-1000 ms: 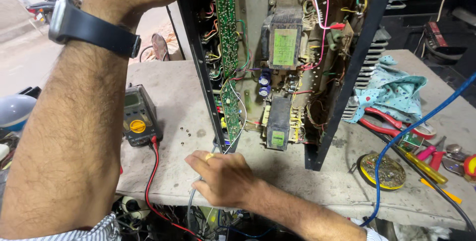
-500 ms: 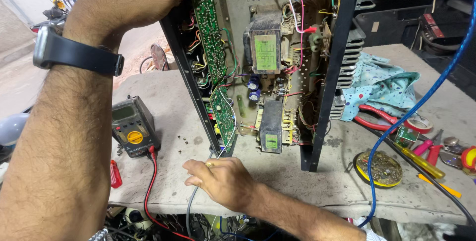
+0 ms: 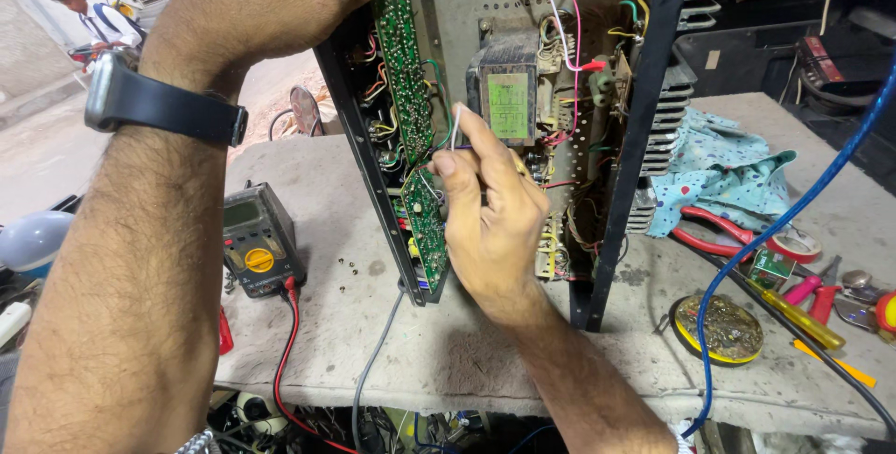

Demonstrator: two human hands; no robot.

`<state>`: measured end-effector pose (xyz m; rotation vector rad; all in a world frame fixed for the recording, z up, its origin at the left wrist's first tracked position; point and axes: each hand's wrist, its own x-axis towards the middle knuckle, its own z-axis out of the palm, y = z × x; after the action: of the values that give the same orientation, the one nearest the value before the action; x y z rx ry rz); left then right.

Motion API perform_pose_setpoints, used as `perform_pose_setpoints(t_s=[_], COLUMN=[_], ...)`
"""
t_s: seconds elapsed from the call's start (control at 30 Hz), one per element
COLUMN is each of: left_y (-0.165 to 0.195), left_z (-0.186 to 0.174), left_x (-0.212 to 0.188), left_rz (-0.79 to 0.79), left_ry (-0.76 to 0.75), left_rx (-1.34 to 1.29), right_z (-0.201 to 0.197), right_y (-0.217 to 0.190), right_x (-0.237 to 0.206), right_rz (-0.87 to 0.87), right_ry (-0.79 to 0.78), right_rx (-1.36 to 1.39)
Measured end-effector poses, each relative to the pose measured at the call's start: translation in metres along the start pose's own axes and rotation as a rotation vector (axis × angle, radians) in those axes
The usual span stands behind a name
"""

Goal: The person repairs an audio amplifier chassis on a workbench, probing and adjusting components on the internal circuit board with a multimeter connected, using a screwdriver on parts inside the chassis, and repositioning the amplifier to work on the board and front panel controls.

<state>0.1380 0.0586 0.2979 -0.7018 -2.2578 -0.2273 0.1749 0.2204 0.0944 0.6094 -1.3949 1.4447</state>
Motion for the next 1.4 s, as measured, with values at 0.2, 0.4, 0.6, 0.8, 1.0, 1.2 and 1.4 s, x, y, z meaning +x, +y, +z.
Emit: perform_pose_setpoints(t_s=[0.2, 0.4, 0.6, 0.8, 1.0, 1.2, 1.4], left_y=[-0.004, -0.013, -0.020, -0.016, -0.013, -0.019, -0.019], left_z=[0.001, 0.005, 0.009, 0.005, 0.003, 0.005, 0.007], left_x=[0.001, 0.001, 0.002, 0.003, 0.002, 0.003, 0.001], left_rz=[0.041, 0.154, 0.328, 0.227, 0.172, 0.523, 0.148], left_ry=[0.028, 0.081, 0.090, 0.085, 0.065, 0.149, 0.048], left_rx=[-0.047, -0.096, -0.197, -0.076, -0.086, -0.160, -0.074], right_z=[0.038, 0.045, 0.055, 0.062, 0.069, 0.073, 0.075], right_y=[0.018, 0.031, 0.037, 0.042, 0.040, 0.042, 0.048], right_x=[0.013, 0.020, 0.023, 0.024, 0.030, 0.034, 0.033], right_rz=[-0.048, -0.067, -0.143, -0.112, -0.048, -0.140, -0.192], right_ry=[0.114, 0.228, 0.262, 0.246, 0.231, 0.295, 0.309], right_rx=[-0.048, -0.214, -0.230, -0.305, -0.332, -0.307, -0.323])
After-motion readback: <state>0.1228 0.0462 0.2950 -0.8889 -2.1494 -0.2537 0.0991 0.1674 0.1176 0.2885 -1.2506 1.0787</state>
